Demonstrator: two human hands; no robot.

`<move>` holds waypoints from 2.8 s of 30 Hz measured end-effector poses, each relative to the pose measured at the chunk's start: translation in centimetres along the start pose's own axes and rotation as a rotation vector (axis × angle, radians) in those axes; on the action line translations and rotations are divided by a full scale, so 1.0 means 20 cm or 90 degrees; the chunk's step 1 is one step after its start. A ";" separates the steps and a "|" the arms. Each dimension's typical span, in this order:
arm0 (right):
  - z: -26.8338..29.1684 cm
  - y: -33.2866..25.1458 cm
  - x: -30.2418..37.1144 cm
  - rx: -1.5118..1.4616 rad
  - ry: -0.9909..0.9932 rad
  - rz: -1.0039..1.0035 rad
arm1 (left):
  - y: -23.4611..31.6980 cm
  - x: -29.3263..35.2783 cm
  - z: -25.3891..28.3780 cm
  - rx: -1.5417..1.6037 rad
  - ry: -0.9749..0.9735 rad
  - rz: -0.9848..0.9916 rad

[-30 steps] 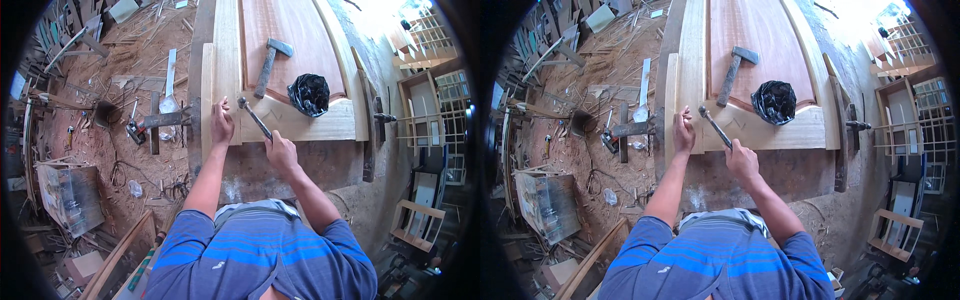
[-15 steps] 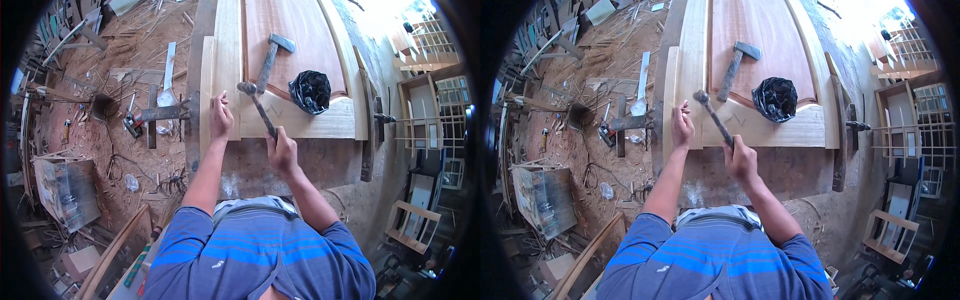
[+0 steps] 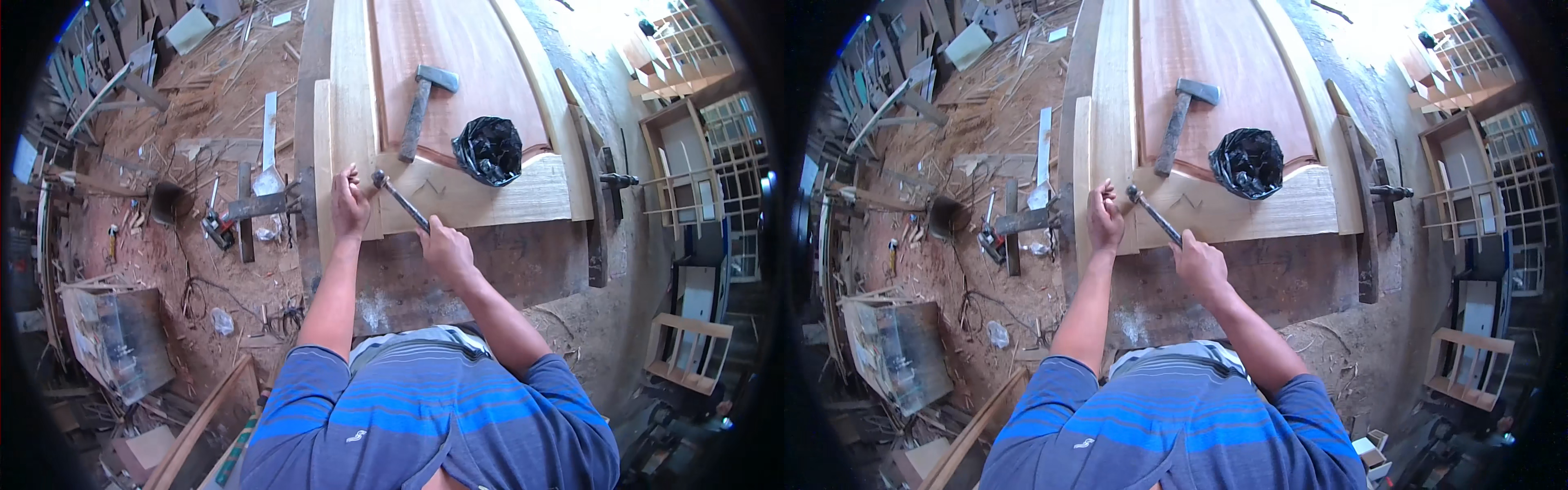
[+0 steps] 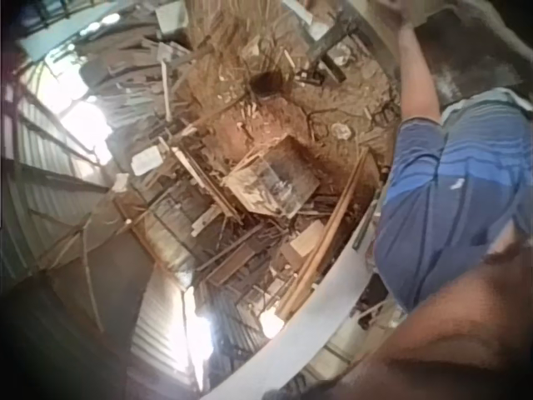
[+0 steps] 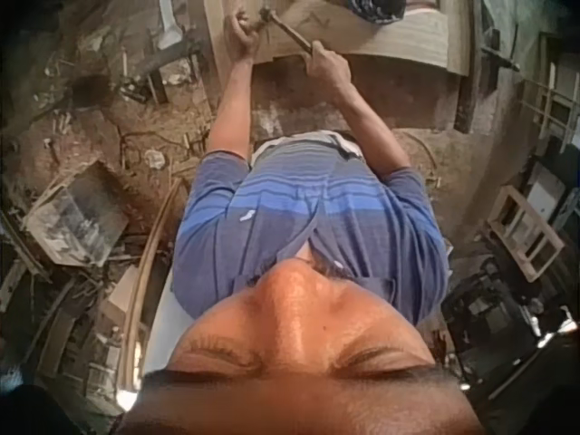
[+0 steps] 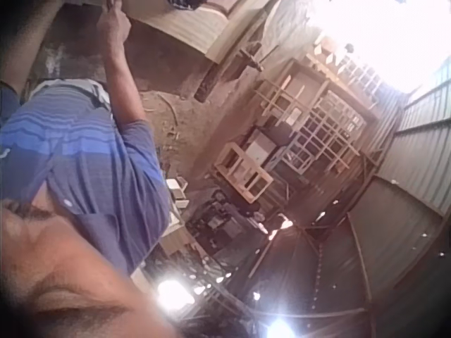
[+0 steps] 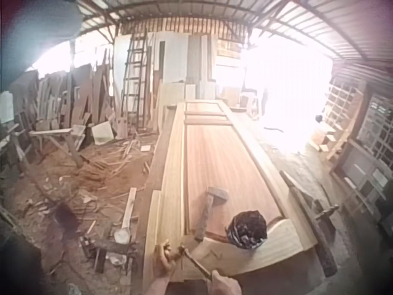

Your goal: The person flips a wooden door on a workbench, secures it with a clamp, and hammers nails into the door using a hammer.

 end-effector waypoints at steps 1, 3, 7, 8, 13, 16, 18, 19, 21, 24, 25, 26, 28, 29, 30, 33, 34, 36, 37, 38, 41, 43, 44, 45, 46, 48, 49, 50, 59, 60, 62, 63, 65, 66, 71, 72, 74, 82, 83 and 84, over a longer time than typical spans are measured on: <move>0.01 0.01 0.03 -0.007 0.013 -0.009 | 0.00 0.02 0.00 0.013 -0.003 0.033; -0.01 0.07 0.14 -0.041 0.052 -0.018 | 0.03 0.03 0.00 -0.058 -0.026 -0.012; -0.01 0.17 0.39 -0.125 0.092 -0.097 | 0.18 0.08 -0.06 -0.176 -0.121 -0.145; -0.02 0.20 0.45 -0.127 0.091 -0.096 | 0.22 0.11 -0.10 -0.187 -0.183 -0.182; -0.08 0.32 0.65 -0.182 0.146 -0.130 | 0.33 0.18 -0.34 -0.275 -0.160 -0.113; -0.08 0.31 0.65 -0.196 0.157 -0.152 | 0.30 0.17 -0.38 -0.348 -0.163 -0.095; -0.07 0.29 0.62 -0.205 0.163 -0.135 | 0.27 0.17 -0.34 -0.343 -0.141 -0.109; -0.07 0.28 0.61 -0.212 0.175 -0.128 | 0.26 0.17 -0.30 -0.342 -0.149 -0.113; -0.07 0.28 0.57 -0.222 0.159 -0.135 | 0.21 0.17 -0.15 -0.240 -0.165 0.019; -0.10 0.26 0.51 -0.225 0.123 -0.127 | 0.12 0.15 0.05 -0.156 -0.041 -0.013; -0.10 0.25 0.49 -0.218 0.108 -0.113 | 0.09 0.13 0.10 -0.108 -0.051 0.061; -0.11 0.24 0.47 -0.218 0.105 -0.115 | 0.08 0.13 0.12 -0.060 -0.061 0.135; -0.11 0.20 0.43 -0.220 0.072 -0.113 | 0.07 0.13 0.14 -0.002 -0.074 0.171; -0.12 0.19 0.42 -0.219 0.069 -0.112 | 0.07 0.13 0.14 -0.006 -0.082 0.097; -0.12 0.18 0.40 -0.214 0.063 -0.106 | 0.07 0.13 0.14 -0.009 -0.091 0.022; -0.14 0.16 0.36 -0.207 0.052 -0.100 | 0.06 0.16 0.13 -0.011 -0.071 -0.062; -0.14 0.15 0.36 -0.207 0.050 -0.099 | 0.05 0.17 0.13 -0.010 -0.070 -0.058; -0.15 0.14 0.36 -0.199 0.049 -0.104 | 0.04 0.16 0.11 -0.058 -0.113 -0.004; -0.15 0.14 0.36 -0.194 0.052 -0.107 | 0.05 0.16 0.11 -0.057 -0.113 0.000; -0.14 0.14 0.35 -0.192 0.048 -0.108 | 0.05 0.17 0.10 -0.047 -0.117 0.023; -0.14 0.13 0.35 -0.206 0.049 -0.113 | 0.05 0.17 0.10 -0.048 -0.116 0.037; -0.15 0.13 0.35 -0.201 0.063 -0.100 | 0.04 0.17 0.10 -0.058 -0.109 0.028; -0.15 0.13 0.35 -0.201 0.063 -0.100 | 0.04 0.17 0.10 -0.061 -0.105 0.018; -0.15 0.13 0.34 -0.202 0.059 -0.101 | 0.04 0.18 0.11 -0.064 -0.100 0.007; -0.15 0.13 0.34 -0.203 0.056 -0.102 | 0.03 0.18 0.11 -0.064 -0.099 0.007; -0.15 0.13 0.33 -0.199 0.060 -0.094 | 0.03 0.17 0.11 -0.062 -0.097 0.005; -0.14 0.13 0.33 -0.196 0.063 -0.087 | 0.04 0.17 0.11 -0.061 -0.097 0.004; -0.14 0.14 0.33 -0.195 0.065 -0.086 | 0.04 0.18 0.11 -0.061 -0.107 0.014; 0.08 -0.01 0.23 -0.205 0.152 0.031 | 0.07 0.20 0.10 -0.043 -0.133 0.053; 0.10 -0.04 0.22 -0.203 0.181 0.072 | 0.06 0.20 0.09 -0.012 -0.152 0.080; 0.11 -0.05 0.22 -0.182 0.223 0.095 | 0.07 0.20 0.07 0.009 -0.139 0.052; 0.09 -0.05 0.20 -0.149 0.177 0.137 | -0.03 0.20 0.09 0.030 -0.133 0.085; 0.07 -0.02 0.20 -0.099 0.120 0.146 | -0.04 0.21 0.10 0.018 -0.162 0.109; 0.07 -0.02 0.19 -0.091 0.103 0.135 | -0.02 0.21 0.11 0.015 -0.162 0.114; 0.12 -0.07 0.19 -0.115 0.198 0.164 | -0.06 0.18 0.11 -0.047 -0.174 0.079; 0.11 -0.06 0.18 -0.098 0.165 0.160 | -0.05 0.18 0.11 -0.051 -0.172 0.080; 0.09 -0.03 0.18 -0.090 0.130 0.163 | -0.04 0.19 0.10 -0.031 -0.153 0.075; 0.16 -0.09 0.20 -0.153 0.227 0.188 | 0.04 0.18 0.10 -0.012 -0.132 0.078; 0.14 -0.08 0.20 -0.144 0.235 0.205 | 0.04 0.18 0.11 0.004 -0.119 0.065; 0.11 -0.05 0.19 -0.146 0.234 0.212 | 0.03 0.17 0.11 0.022 -0.106 0.048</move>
Point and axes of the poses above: each hand's wrist, its own x-axis away from the middle knuckle, its own z-axis out of the back of the hand, y = z × x, the point moved 1 cm from there along -x, towards the middle knuckle, and after that the axes turned 15 degrees about z, right-handed, at the moved point
